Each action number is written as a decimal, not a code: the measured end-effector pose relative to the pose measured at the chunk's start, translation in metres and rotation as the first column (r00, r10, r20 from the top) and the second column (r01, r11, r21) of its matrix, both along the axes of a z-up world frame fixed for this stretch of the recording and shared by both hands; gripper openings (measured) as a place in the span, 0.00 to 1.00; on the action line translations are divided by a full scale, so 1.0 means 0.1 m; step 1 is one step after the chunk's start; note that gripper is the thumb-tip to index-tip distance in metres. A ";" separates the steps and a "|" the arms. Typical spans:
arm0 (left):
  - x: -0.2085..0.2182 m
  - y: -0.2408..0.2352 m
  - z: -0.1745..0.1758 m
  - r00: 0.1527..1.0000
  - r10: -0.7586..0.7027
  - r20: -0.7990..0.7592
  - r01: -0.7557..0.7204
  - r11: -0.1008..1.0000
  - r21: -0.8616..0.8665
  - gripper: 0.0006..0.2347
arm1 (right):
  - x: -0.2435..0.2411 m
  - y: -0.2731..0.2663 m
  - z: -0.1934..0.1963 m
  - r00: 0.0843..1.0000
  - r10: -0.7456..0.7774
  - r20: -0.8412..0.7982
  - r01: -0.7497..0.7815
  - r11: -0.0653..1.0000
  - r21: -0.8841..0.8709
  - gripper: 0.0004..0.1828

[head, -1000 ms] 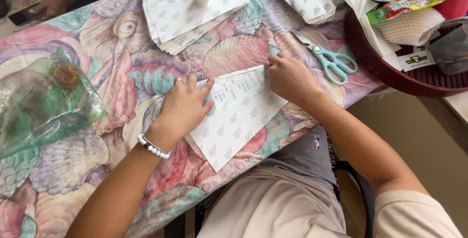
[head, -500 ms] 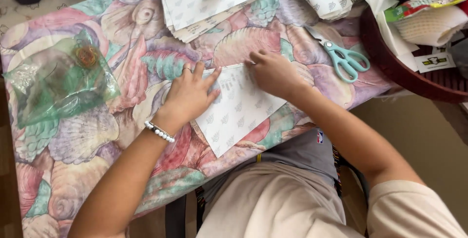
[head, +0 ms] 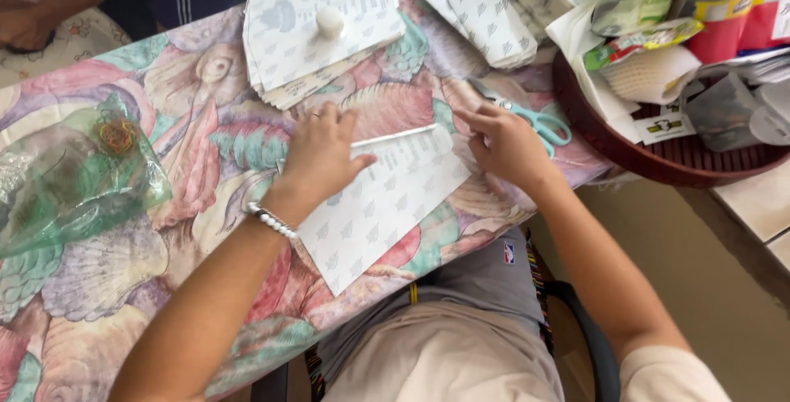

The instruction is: Manually folding printed paper sheets into bags or liners on a table.

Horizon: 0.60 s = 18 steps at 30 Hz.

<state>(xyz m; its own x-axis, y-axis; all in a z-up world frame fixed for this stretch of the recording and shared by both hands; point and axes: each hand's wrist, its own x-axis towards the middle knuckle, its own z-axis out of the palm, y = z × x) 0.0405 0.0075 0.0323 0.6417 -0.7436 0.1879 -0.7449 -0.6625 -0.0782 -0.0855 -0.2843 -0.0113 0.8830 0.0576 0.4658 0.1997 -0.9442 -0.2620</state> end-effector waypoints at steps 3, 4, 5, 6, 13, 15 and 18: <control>-0.01 -0.21 -0.21 0.966 -0.063 -0.251 0.039 0.994 -0.100 0.28 | -0.20 0.02 -0.01 1.000 -0.006 0.000 0.006 0.980 0.197 0.28; 0.08 -0.25 -0.35 0.966 -0.056 -0.253 0.048 0.998 -0.037 0.29 | -0.25 0.02 -0.04 1.000 -0.011 -0.005 0.012 0.964 0.265 0.28; 0.15 -0.29 -0.49 0.966 -0.049 -0.254 0.058 0.998 0.026 0.30 | -0.31 0.02 -0.07 1.000 -0.017 -0.011 0.019 0.943 0.331 0.28; 0.16 -0.29 -0.43 0.967 -0.048 -0.252 0.057 0.998 0.026 0.30 | -0.32 0.01 -0.09 1.000 -0.015 -0.010 0.018 0.944 0.331 0.28; 0.16 -0.38 -0.14 0.859 0.063 -0.508 -0.049 0.998 0.041 0.21 | -0.35 0.05 -0.01 0.998 -0.025 -0.055 0.049 0.874 0.484 0.25; 0.17 -0.38 -0.11 0.851 0.087 -0.517 -0.064 0.996 0.062 0.19 | -0.30 0.09 0.02 0.999 -0.014 -0.042 0.032 0.878 0.478 0.25; 0.18 -0.36 -0.15 0.792 0.099 -0.602 -0.121 0.993 0.003 0.17 | -0.30 0.12 -0.01 0.996 -0.027 -0.079 0.063 0.869 0.491 0.26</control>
